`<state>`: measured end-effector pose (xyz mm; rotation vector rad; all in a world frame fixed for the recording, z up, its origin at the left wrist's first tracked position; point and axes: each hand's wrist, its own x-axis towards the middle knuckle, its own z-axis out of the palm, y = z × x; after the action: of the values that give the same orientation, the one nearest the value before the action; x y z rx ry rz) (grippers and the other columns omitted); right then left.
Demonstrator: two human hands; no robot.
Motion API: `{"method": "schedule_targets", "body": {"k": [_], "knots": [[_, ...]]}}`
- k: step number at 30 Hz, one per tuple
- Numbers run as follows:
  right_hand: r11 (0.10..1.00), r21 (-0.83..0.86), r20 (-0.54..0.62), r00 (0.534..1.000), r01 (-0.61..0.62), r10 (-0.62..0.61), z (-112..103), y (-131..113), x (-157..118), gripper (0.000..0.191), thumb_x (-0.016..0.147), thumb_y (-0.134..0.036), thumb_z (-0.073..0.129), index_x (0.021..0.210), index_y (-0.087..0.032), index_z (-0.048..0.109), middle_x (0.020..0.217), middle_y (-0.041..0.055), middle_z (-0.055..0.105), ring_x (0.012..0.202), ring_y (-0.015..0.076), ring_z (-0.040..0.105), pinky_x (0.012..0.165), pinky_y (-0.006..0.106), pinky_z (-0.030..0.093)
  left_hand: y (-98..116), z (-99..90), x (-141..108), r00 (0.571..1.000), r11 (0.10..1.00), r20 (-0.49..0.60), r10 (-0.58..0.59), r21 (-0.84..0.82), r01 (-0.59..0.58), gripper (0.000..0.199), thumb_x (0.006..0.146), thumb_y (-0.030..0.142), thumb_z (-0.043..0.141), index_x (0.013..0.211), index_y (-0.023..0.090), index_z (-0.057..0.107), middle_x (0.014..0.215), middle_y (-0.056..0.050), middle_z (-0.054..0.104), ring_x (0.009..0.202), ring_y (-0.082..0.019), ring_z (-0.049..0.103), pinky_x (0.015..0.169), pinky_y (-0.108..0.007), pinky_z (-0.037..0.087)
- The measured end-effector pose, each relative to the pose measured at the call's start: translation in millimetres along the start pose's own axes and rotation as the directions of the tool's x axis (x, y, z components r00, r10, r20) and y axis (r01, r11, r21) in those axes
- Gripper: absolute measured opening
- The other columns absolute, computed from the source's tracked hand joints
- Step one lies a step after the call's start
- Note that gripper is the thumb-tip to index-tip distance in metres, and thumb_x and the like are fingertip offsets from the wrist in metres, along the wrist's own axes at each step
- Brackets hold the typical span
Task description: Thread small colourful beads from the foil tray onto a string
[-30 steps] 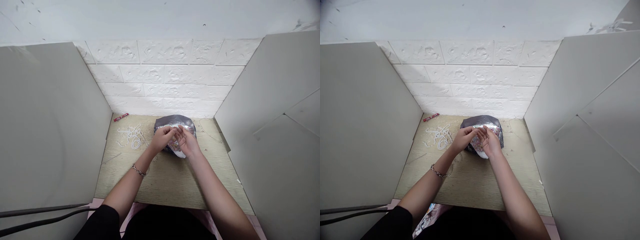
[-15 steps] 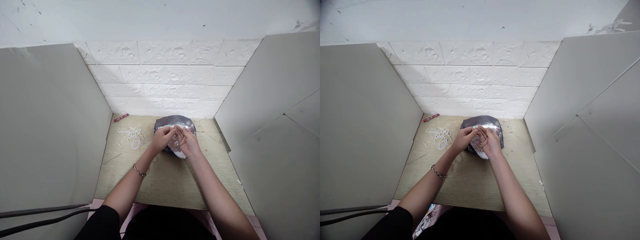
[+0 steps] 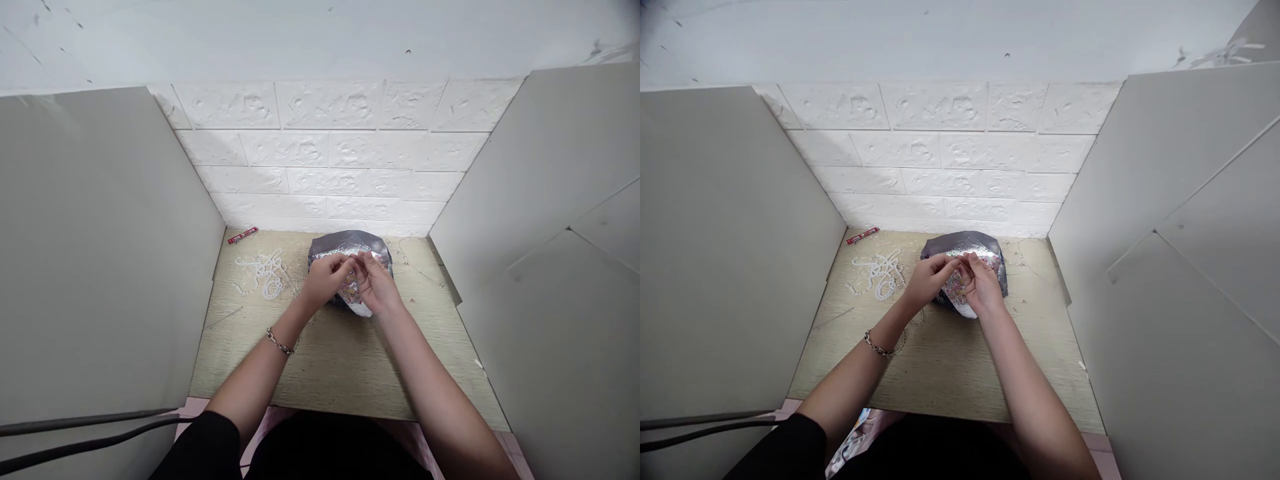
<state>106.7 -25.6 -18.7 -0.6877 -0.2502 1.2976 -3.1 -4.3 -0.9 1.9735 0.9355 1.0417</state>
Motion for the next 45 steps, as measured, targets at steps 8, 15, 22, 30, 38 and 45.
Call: {"method": "schedule_targets", "body": {"k": [8,15,22,30,38,45], "knots": [[1.000,-0.003,0.057,0.998,-0.010,0.010,-2.9,2.9,1.4,0.013,0.062,-0.024,0.067,0.065,-0.012,0.063,0.068,0.0021,0.066,0.062,0.0066,0.060,0.058,0.010,0.051,3.3,0.4,-1.6,1.000,0.996,0.004,0.031,0.085,-0.031,0.023,0.076,0.026,0.046,0.084,0.016,0.066,0.070,-0.001,0.065,0.064,-0.011,0.055,0.059,-0.020,0.039],[0.999,-0.042,0.074,0.997,-0.007,0.010,0.0,2.7,-1.2,0.013,0.060,-0.024,0.068,0.064,-0.013,0.064,0.066,0.0009,0.065,0.061,0.0058,0.060,0.058,0.010,0.050,2.1,1.2,-2.5,0.999,0.993,0.006,0.042,0.112,-0.043,0.024,0.078,0.028,0.045,0.083,0.014,0.064,0.069,-0.001,0.064,0.062,-0.010,0.053,0.057,-0.020,0.038],[0.993,-0.111,0.121,0.992,0.048,-0.035,0.4,2.2,-4.7,0.017,0.056,-0.027,0.071,0.065,-0.014,0.064,0.066,0.0004,0.065,0.065,0.0075,0.060,0.061,0.014,0.051,2.5,-0.4,-1.7,0.999,0.998,-0.009,0.034,0.048,-0.034,0.029,0.081,0.033,0.038,0.067,0.014,0.055,0.061,0.000,0.053,0.060,-0.010,0.047,0.057,-0.020,0.036],[0.978,-0.192,0.157,0.986,0.077,-0.047,-0.7,3.6,-3.7,0.018,0.057,-0.030,0.070,0.066,-0.015,0.064,0.068,0.0005,0.065,0.066,0.0086,0.060,0.064,0.018,0.050,0.6,-1.5,0.1,1.000,0.998,-0.002,-0.020,-0.060,0.020,0.027,0.078,0.030,0.039,0.057,0.014,0.043,0.054,0.003,0.039,0.056,-0.009,0.038,0.053,-0.020,0.030],[0.951,-0.284,0.168,0.983,0.120,-0.074,1.6,1.2,-6.1,0.019,0.057,-0.031,0.069,0.068,-0.016,0.065,0.068,-0.0001,0.065,0.065,0.0093,0.060,0.066,0.021,0.049,0.7,-4.6,1.0,0.997,0.984,0.040,-0.058,-0.169,0.064,0.027,0.076,0.030,0.038,0.053,0.015,0.036,0.052,0.004,0.031,0.053,-0.007,0.031,0.051,-0.020,0.027],[0.941,-0.321,0.152,0.987,0.105,-0.058,1.7,0.6,-6.2,0.020,0.056,-0.032,0.069,0.067,-0.016,0.065,0.066,0.0006,0.065,0.064,0.0101,0.060,0.066,0.022,0.049,2.4,-5.8,1.3,0.992,0.977,0.063,-0.110,-0.179,0.119,0.028,0.074,0.029,0.039,0.050,0.016,0.034,0.047,0.005,0.031,0.048,-0.006,0.029,0.046,-0.020,0.024]]}}
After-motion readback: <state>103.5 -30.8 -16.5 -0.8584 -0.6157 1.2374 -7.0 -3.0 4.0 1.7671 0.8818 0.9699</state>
